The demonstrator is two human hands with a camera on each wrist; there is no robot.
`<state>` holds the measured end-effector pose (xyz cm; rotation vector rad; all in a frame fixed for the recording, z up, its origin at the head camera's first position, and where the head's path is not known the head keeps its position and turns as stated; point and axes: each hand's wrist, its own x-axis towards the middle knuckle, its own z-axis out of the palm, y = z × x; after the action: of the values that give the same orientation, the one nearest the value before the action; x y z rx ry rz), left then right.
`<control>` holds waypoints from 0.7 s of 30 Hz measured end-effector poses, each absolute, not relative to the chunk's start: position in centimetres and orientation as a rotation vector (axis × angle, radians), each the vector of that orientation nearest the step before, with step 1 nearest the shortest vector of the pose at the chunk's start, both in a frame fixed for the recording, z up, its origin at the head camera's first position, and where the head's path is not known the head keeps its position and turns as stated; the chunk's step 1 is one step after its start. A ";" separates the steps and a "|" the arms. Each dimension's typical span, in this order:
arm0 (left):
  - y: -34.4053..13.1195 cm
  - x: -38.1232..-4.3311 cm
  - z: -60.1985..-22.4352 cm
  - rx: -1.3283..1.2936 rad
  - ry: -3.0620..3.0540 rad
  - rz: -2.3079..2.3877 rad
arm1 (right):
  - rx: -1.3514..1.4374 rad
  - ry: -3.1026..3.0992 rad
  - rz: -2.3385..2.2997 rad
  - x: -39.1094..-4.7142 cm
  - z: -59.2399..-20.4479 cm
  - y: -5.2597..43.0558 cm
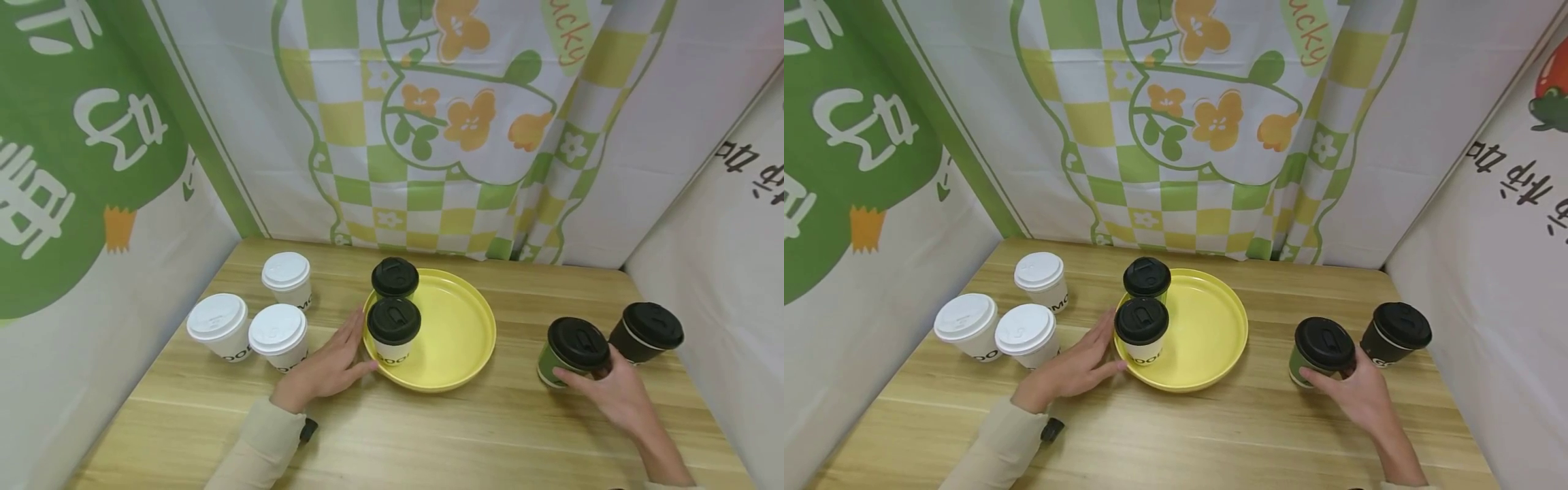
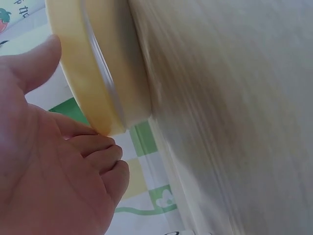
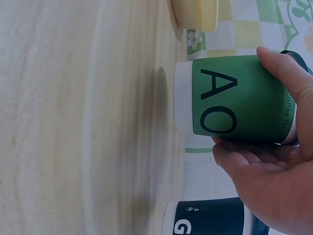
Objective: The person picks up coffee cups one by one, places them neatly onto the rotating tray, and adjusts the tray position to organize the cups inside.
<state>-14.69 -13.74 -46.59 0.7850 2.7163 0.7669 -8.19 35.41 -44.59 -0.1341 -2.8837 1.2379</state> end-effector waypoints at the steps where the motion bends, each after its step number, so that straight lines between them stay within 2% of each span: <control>1: -13.8 -14.6 -46.5 0.786 2.717 0.762 | -0.129 -2.878 1.237 -8.2 -44.5 35.3; 21: -13.1 -13.9 -46.6 0.669 2.745 0.722 | -0.010 -2.872 1.124 -10.0 -41.7 31.3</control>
<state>-13.89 -13.06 -46.58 0.6695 2.7446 0.7217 -9.97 31.33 -41.71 -0.0097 -2.8723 1.1240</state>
